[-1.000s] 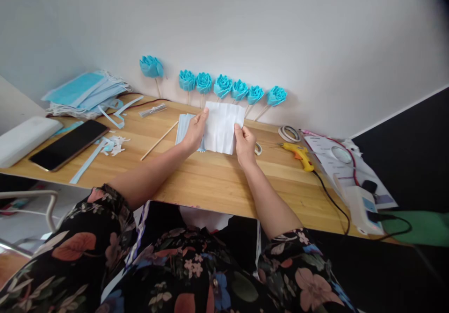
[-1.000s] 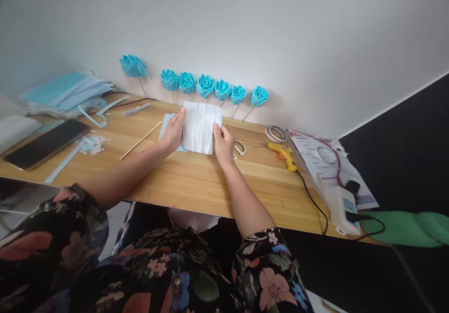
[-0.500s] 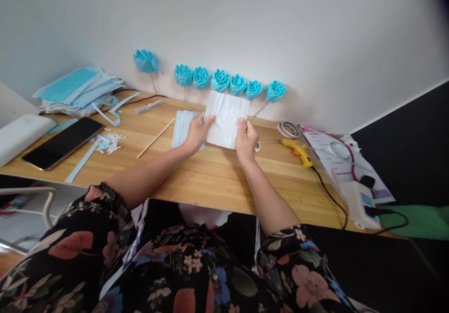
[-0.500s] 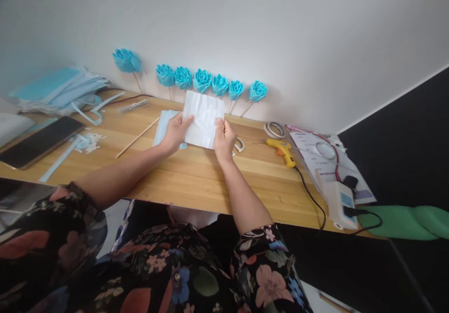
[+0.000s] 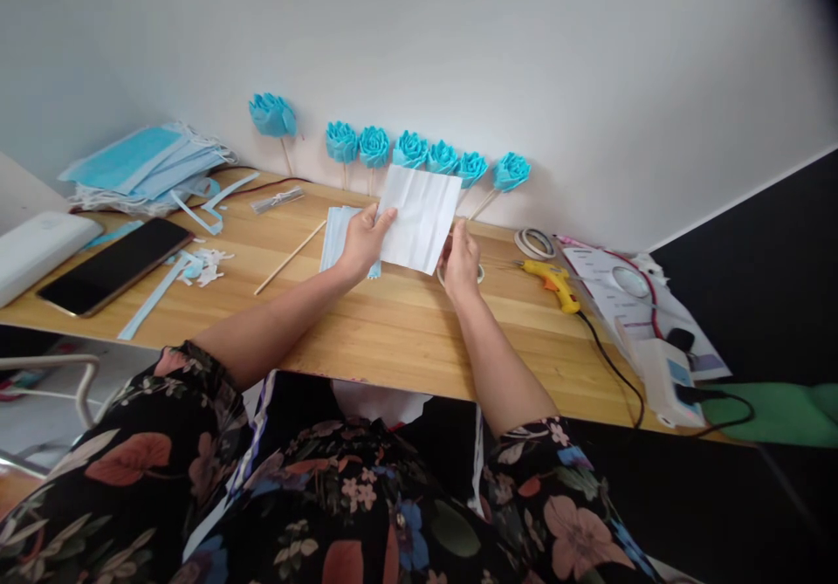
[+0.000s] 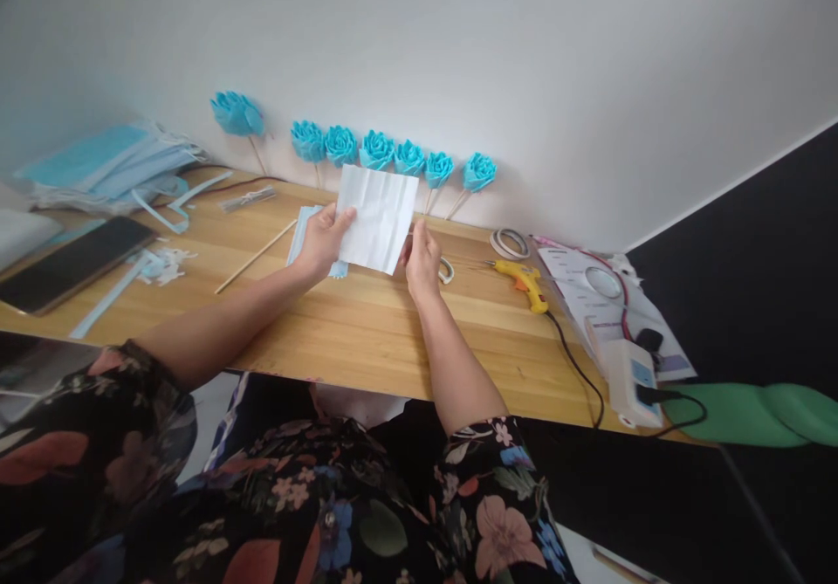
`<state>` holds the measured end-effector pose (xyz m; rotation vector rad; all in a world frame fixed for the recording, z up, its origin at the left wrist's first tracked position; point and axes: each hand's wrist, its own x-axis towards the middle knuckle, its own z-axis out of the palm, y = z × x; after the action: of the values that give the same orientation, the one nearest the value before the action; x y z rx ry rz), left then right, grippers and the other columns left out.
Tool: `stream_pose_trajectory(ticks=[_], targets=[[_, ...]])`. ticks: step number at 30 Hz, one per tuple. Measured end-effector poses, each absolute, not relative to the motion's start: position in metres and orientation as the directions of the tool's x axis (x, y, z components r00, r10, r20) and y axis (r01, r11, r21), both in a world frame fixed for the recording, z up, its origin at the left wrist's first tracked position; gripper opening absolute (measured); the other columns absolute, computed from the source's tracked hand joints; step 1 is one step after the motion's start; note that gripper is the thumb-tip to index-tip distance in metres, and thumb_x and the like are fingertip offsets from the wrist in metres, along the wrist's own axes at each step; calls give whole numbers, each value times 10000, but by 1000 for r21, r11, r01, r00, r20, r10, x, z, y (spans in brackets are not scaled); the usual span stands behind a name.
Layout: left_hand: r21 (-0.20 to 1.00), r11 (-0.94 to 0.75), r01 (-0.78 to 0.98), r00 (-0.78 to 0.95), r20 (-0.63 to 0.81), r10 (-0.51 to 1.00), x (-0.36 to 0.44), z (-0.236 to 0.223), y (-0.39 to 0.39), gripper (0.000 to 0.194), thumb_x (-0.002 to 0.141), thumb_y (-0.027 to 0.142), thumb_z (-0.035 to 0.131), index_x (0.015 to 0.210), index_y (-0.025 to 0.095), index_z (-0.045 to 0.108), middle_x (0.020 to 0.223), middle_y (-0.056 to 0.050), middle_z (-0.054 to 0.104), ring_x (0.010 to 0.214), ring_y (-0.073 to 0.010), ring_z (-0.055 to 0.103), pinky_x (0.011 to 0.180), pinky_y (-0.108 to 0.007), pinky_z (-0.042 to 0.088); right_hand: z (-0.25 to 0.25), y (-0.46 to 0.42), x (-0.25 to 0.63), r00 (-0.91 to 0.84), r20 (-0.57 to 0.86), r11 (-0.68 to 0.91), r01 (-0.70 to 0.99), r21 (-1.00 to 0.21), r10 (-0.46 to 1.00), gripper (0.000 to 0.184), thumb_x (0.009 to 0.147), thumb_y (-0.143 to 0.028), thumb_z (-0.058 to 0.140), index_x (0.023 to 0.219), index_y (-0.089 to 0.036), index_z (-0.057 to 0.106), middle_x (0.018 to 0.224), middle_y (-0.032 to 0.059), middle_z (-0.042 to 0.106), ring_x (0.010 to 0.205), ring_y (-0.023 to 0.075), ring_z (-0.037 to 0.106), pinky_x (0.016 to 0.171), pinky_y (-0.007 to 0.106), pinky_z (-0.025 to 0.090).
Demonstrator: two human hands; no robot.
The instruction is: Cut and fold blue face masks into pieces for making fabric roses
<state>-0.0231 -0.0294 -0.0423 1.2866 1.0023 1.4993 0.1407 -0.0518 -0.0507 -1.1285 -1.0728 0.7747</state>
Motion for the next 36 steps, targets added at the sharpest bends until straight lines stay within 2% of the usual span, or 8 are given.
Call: stream_pose_trajectory(ticks=[3,9,12,15,19,23,31,36], targets=[[953,-278,-118,-80,270,960,-24,-43,-26,253,896,382,629,770,171,571,696,8,539,659,-123,483,586,-238,370,-50,-51,142,237,167,188,-71,-980,957,724,825,-866,334,862,-209,636,507,-33,510,426,127,452,448,284,354],[940,-333,79,-173,342,924,-27,-40,-26,275,900,344,637,702,183,537,657,20,501,654,-129,462,620,-262,353,-44,-59,138,125,187,196,-60,-979,974,802,784,-896,348,992,-199,687,630,12,622,522,147,566,530,304,466],[911,-368,188,-188,401,897,-28,-35,-31,315,889,314,661,652,198,489,614,26,453,631,-134,428,638,-281,339,-39,-65,135,105,257,254,40,-966,961,724,819,-832,419,1101,-214,670,758,28,670,638,174,612,598,319,491],[897,-396,199,-154,427,891,-26,-31,-40,365,853,297,712,619,209,445,579,37,401,602,-131,389,648,-288,340,-37,-68,131,98,360,335,203,-920,928,543,834,-705,565,1074,-226,657,861,30,690,761,187,616,682,311,479],[882,-433,187,-92,454,886,-23,-31,-43,308,868,314,679,648,203,493,599,29,428,609,-134,399,640,-287,331,-44,-62,132,216,375,302,307,-903,901,401,831,-620,620,812,-221,583,661,-36,547,645,144,494,615,273,384],[912,-399,98,-82,407,910,-24,-38,-35,258,878,350,646,702,186,552,655,17,486,665,-138,448,640,-272,344,-50,-56,138,345,399,295,315,-902,850,491,909,-619,503,639,-238,353,589,-67,273,567,107,303,555,272,260],[965,-226,-134,-43,223,974,-22,-39,-29,291,838,382,692,687,176,554,641,15,501,611,-117,448,539,-246,317,-44,-61,137,397,480,338,377,-862,782,534,916,-673,454,630,-240,332,599,-58,271,581,113,282,571,285,255],[960,-196,-198,20,203,979,-27,-32,-27,280,815,397,721,713,165,602,648,3,556,617,-118,490,537,-235,361,-43,-58,137,406,491,342,385,-857,771,572,893,-727,435,617,-248,290,589,-55,236,579,118,267,557,283,251]])
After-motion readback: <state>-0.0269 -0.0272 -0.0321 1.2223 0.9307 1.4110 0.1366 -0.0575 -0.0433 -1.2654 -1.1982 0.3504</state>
